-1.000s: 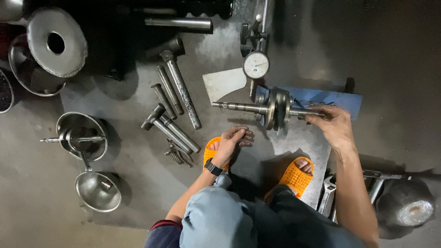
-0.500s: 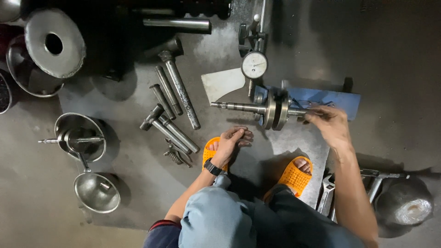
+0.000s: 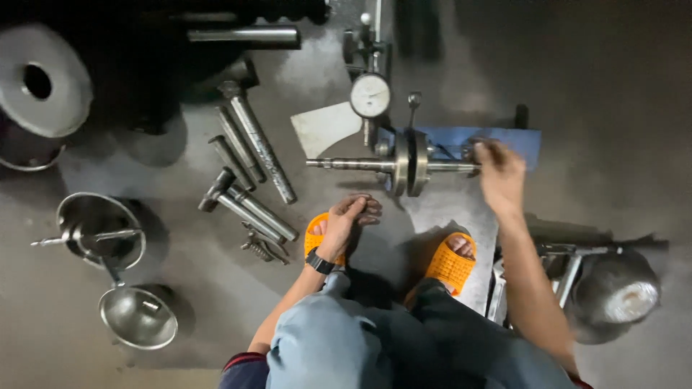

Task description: The person uses a dial indicator to measure a rotating metal shaft assembly. They repeatedly rotate the shaft by hand, observe the dial indicator, and adjust the indicator's position on its stand. The person also picks up and places down other metal parts and tools on the workbench.

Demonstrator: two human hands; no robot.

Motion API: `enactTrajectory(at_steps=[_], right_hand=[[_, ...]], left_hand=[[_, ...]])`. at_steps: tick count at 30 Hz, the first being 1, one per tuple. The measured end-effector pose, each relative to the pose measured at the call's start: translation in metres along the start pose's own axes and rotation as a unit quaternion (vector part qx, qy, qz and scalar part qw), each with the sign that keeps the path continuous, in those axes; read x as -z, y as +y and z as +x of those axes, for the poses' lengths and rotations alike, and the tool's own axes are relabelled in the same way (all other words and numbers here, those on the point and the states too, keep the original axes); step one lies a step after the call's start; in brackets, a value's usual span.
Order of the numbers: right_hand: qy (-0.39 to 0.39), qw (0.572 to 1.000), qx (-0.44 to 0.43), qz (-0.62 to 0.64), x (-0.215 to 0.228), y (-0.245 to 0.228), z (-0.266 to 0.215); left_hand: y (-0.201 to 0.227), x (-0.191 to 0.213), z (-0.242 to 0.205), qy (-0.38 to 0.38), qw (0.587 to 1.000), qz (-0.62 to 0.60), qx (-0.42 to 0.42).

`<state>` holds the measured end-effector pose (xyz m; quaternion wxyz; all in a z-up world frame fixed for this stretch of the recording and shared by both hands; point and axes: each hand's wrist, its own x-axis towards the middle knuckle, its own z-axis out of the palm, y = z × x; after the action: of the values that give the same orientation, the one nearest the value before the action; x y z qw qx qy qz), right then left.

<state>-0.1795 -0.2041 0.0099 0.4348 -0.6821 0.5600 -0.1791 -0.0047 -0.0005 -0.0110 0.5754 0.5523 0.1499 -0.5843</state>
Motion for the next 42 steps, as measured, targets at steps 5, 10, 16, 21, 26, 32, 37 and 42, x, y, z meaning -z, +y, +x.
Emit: enactTrajectory(at_steps=[5, 10, 16, 21, 26, 32, 37, 42], right_hand=[[-0.051, 0.986, -0.028, -0.156, -0.017, -0.008, -0.013], [-0.290, 0.920, -0.252, -0.077, -0.027, -0.021, -0.030], [-0.056, 0.957, 0.115, -0.260, -0.018, -0.019, -0.011], [-0.074, 0.851, 0.268, -0.446, -0.021, 0.008, 0.012], [-0.085, 0.856, 0.189, -0.473, -0.050, 0.046, 0.022], [-0.138, 0.888, 0.075, -0.432, -0.013, -0.010, 0.024], [-0.164, 0.847, -0.024, -0.505, 0.017, 0.009, 0.022], [-0.052, 0.815, 0.194, -0.544, 0.020, 0.027, 0.012]], left_hand=[[0.007, -0.010, -0.007, 0.007, 1.000, 0.012, 0.004], [0.012, -0.014, -0.011, 0.021, 0.999, 0.028, 0.002], [0.013, -0.019, -0.013, 0.013, 0.999, 0.031, -0.009], [0.009, -0.017, -0.011, -0.006, 0.999, 0.020, -0.034], [0.009, -0.012, -0.010, 0.009, 0.999, 0.028, -0.033], [0.015, 0.002, 0.014, 0.051, 0.992, 0.087, -0.076], [0.082, 0.010, 0.067, 0.085, 0.905, 0.246, -0.336], [0.123, 0.007, 0.177, -0.057, 0.670, 0.508, -0.539]])
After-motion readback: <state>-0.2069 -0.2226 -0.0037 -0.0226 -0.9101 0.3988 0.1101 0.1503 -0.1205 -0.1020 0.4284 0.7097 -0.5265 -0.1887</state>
